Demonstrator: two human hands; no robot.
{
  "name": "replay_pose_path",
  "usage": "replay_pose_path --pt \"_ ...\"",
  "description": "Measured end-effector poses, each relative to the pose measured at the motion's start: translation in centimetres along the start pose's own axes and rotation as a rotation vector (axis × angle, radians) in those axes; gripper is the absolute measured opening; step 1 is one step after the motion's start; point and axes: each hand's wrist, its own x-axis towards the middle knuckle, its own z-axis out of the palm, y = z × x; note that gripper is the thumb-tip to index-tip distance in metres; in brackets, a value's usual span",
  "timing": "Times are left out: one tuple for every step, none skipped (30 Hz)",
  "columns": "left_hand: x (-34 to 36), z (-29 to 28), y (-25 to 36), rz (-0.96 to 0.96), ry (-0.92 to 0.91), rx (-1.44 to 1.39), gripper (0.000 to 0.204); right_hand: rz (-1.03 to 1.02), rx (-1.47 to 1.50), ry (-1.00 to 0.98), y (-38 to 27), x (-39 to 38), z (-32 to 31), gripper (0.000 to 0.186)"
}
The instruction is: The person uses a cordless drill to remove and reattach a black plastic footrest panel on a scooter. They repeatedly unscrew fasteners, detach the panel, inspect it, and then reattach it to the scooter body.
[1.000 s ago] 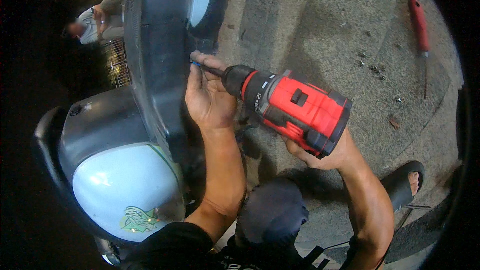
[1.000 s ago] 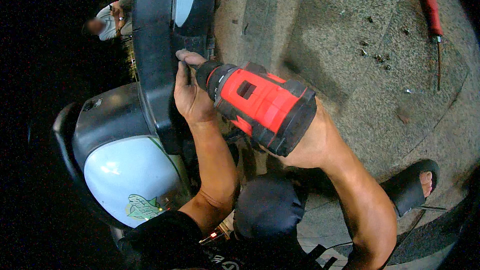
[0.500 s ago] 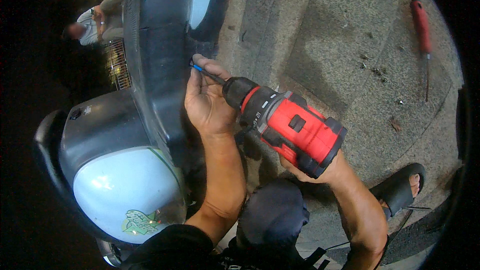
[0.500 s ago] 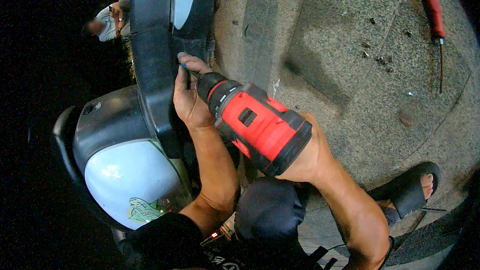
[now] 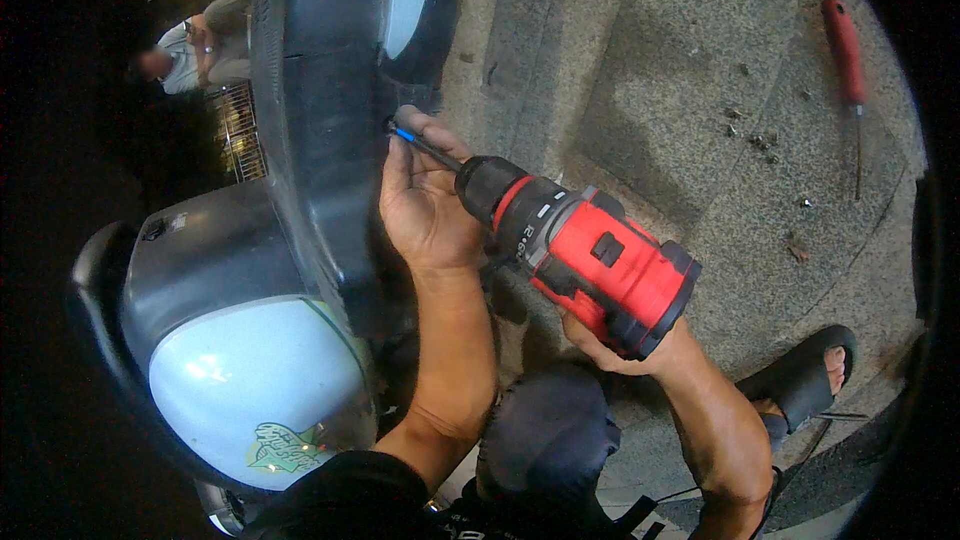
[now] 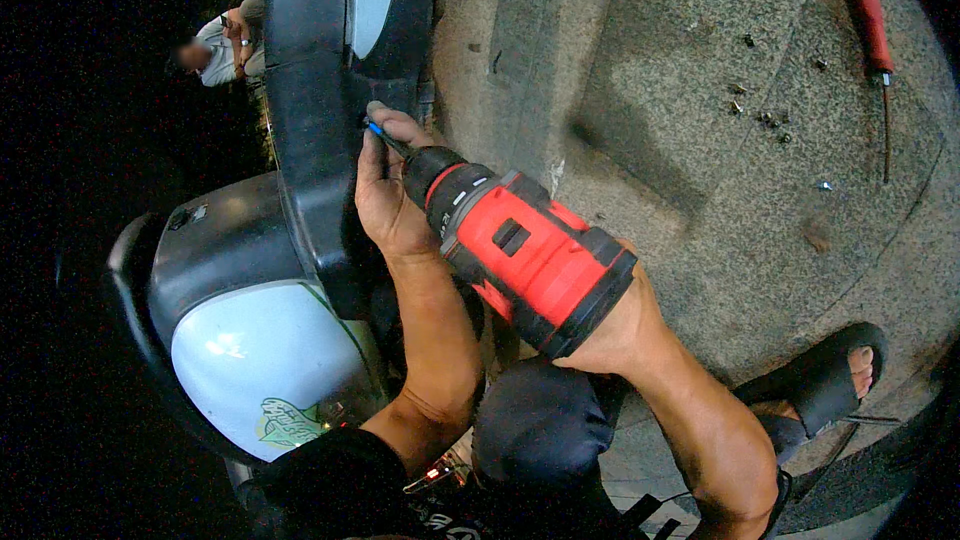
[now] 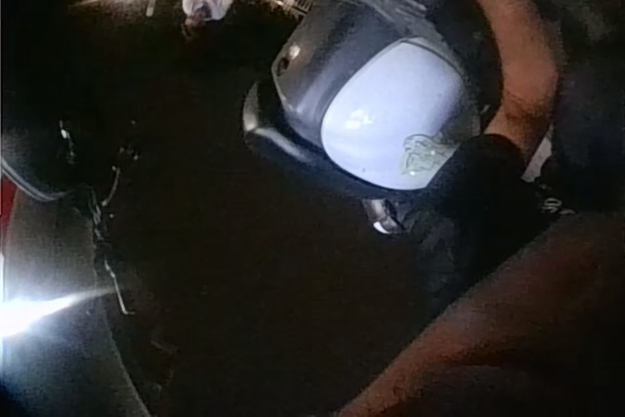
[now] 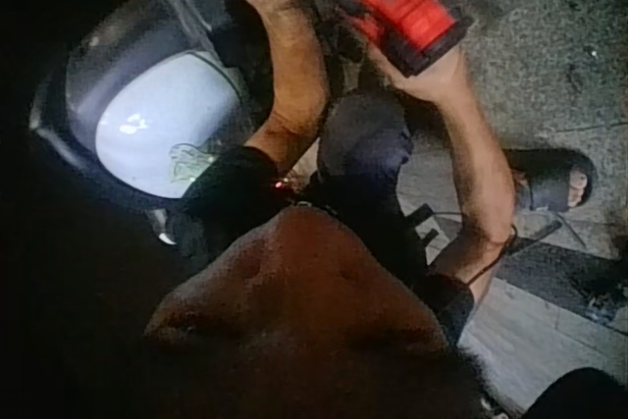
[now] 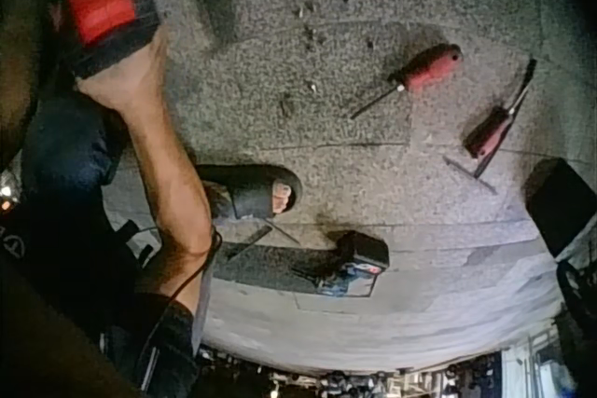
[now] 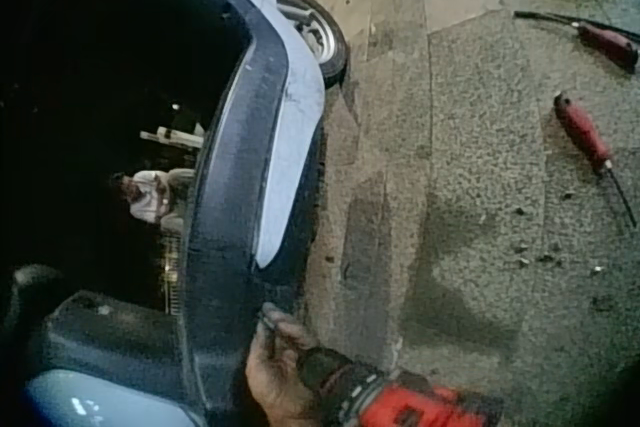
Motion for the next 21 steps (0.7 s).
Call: replay_pose_path --pt "0.0 0.0 -0.1 0.004 0.003 0.004 0.026 0.023 -0.022 -0.006 -0.1 -0.3 -0.2 0.046" --pt "-0.1 0.0 -0.2 0.009 0.007 0.010 0.025 0.032 -0.012 -0.003 -0.2 -0.3 -0.2 0.046" --pt "-0.1 0.0 -0.2 0.011 0.009 0.004 0.025 0.042 -0.002 0.001 -0.2 -0.4 -0.2 0.047" --pt "-0.1 0.0 -0.2 0.013 0.011 -0.001 0.025 0.039 0.038 0.014 0.0 -0.4 0.1 0.046" --pt "0.0 0.0 -0.3 0.013 0.012 -0.007 0.025 0.035 0.057 0.031 -0.1 -0.2 0.2 0.045" --pt "0.0 0.1 -0.4 0.020 0.022 -0.008 0.025 0.032 0.077 0.048 -0.1 -0.2 0.3 0.044" --pt "-0.1 0.1 -0.5 0.026 0.033 -0.010 0.025 0.027 0.076 0.068 -0.4 -0.1 0.3 0.042" --pt "-0.1 0.1 -0.5 0.034 0.045 -0.011 0.025 0.042 0.081 0.076 -0.4 0.0 0.3 0.039" --pt "-0.1 0.0 -0.5 0.021 0.027 0.008 0.025 0.056 0.085 0.084 -0.5 0.0 0.3 0.036" --pt "0.0 -0.1 -0.5 0.007 0.009 0.027 0.025 0.089 0.092 0.081 -0.4 0.0 0.3 0.033" --pt "0.0 0.0 -0.5 -0.003 -0.011 0.048 0.025 0.091 0.104 0.082 -0.4 0.2 0.2 0.030" --pt "0.0 0.2 -0.5 0.010 0.009 0.048 0.025 0.095 0.115 0.084 -0.4 0.3 0.2 0.028" --pt "-0.1 0.5 -0.6 0.023 0.030 0.048 0.025 0.070 0.130 0.092 -0.3 0.7 0.2 0.026" --pt "-0.1 0.7 -0.7 0.034 0.051 0.046 0.025 0.047 0.143 0.100 -0.1 1.2 0.1 0.024" --pt "-0.1 0.6 -0.6 0.035 0.047 0.075 0.026 0.015 0.159 0.086 0.0 1.6 0.0 0.020" --pt "-0.2 0.5 -0.5 0.036 0.043 0.103 0.026 0.053 0.198 0.082 -0.1 1.7 0.0 0.021" --pt "-0.1 0.4 -0.5 0.036 0.039 0.131 0.026 0.092 0.237 0.080 -0.2 1.8 -0.2 0.021" --pt "-0.2 0.4 -0.6 0.070 0.053 0.176 0.027 0.131 0.275 0.077 -0.2 1.9 -0.2 0.021" --pt "-0.4 0.5 -0.8 0.105 0.067 0.221 0.027 0.171 0.354 0.087 -0.1 1.8 -0.2 0.022" --pt "-0.5 0.6 -0.9 0.138 0.080 0.265 0.028 0.211 0.431 0.100 -0.1 1.7 -0.2 0.023" --pt "-0.5 0.6 -1.0 0.132 0.078 0.276 0.028 0.239 0.470 0.100 0.1 1.6 -0.1 0.024"
